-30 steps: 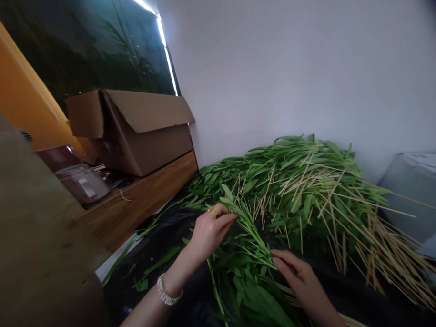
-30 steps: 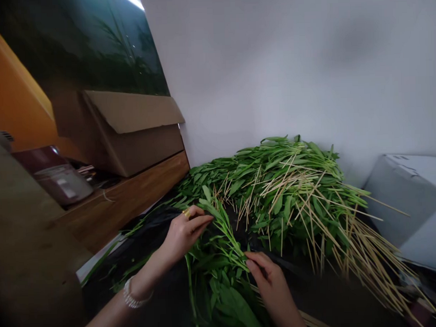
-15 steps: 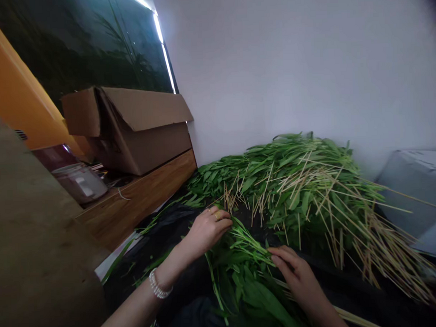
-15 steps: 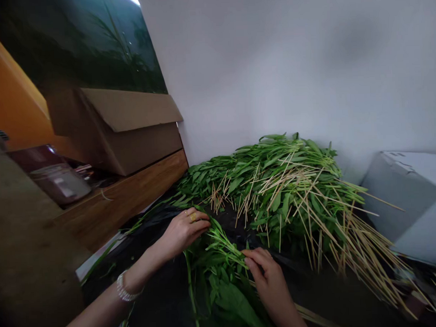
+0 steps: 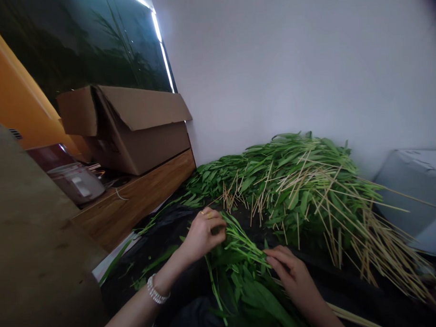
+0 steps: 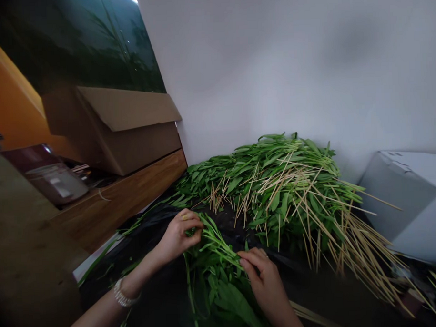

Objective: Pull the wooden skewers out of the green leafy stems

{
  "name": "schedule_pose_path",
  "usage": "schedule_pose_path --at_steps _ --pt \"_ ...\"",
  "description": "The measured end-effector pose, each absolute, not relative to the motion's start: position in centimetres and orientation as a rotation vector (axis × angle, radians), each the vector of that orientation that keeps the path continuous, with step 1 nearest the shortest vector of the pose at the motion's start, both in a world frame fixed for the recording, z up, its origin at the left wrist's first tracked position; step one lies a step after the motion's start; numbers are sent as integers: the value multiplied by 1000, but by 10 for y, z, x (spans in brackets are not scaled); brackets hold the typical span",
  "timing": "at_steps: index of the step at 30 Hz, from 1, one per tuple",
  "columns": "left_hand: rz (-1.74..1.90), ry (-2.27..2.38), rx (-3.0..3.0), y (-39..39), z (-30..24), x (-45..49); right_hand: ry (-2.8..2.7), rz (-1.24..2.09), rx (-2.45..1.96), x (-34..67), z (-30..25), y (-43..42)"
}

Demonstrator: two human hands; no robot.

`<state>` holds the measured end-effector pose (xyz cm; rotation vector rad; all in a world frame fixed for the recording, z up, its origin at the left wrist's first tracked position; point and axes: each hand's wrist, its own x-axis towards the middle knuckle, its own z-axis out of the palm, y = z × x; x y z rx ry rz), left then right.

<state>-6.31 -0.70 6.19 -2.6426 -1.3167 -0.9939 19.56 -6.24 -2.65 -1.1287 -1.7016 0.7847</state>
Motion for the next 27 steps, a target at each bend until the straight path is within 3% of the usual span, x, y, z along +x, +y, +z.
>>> schedule_pose_path --at_steps 5,9,15,21,27 --pt "-1836 -1829 -2251 4 76 -93 -1608 778 -1171 203 -33 -56" --pt "-2074 -1838 -2369 -11 91 -89 -1618 791 -1175 204 -37 -54" --pt "-1213 -1554 -2819 -30 79 -51 -1658 761 -1180 203 -38 -57" --pt "-603 -1411 -2661 -23 60 -46 -1690 706 -1169 201 -33 -59" --pt "-332 -1295 -2658 -21 59 -46 -1733 713 -1147 199 -30 -60"
